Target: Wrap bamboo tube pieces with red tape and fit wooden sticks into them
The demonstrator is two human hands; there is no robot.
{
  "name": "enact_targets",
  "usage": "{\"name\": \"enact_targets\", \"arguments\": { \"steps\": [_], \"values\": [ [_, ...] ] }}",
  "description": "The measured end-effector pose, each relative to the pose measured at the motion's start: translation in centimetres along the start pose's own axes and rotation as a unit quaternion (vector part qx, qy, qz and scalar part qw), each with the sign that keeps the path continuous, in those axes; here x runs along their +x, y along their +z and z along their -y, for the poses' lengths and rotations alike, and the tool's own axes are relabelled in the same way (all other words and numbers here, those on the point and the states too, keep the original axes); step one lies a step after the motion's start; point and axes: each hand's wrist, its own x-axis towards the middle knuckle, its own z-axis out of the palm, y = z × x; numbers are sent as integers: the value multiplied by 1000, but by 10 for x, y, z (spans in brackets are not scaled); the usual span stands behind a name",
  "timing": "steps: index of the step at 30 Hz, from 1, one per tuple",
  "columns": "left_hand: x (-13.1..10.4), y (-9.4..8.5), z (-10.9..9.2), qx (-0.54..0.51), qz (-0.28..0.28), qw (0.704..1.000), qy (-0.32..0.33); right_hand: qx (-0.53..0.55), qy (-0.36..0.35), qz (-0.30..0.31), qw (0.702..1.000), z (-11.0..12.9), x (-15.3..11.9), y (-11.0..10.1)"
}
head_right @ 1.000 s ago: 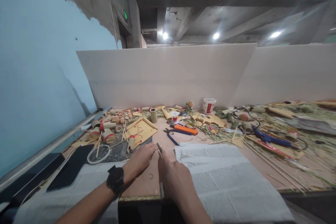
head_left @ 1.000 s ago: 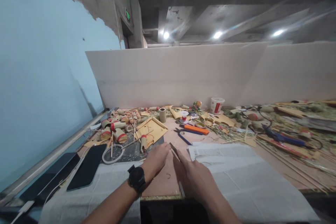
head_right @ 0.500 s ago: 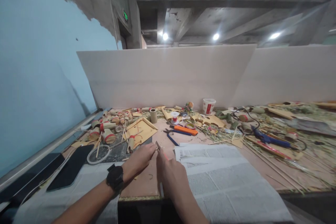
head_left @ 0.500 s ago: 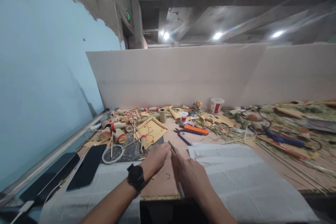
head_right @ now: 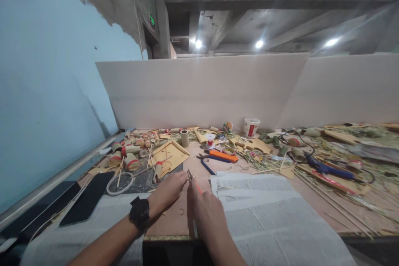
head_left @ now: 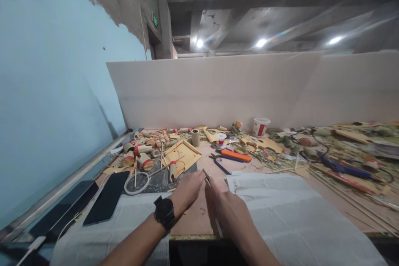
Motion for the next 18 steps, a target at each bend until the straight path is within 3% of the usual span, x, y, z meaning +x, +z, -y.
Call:
{"name": "enact_targets", "arguments": {
  "steps": [4, 12, 18],
  "values": [
    [0, 4, -2, 3, -10, 1000, -28, 30, 7, 5, 1000, -6, -8, 7],
    [-1, 3, -2, 30, 5, 1000, 0, 52, 15, -13, 998, -11, -9, 11],
    [-4, 6, -5, 39, -6, 998, -39, 74, 38, -22, 996, -9, -13, 18]
  ]
}}
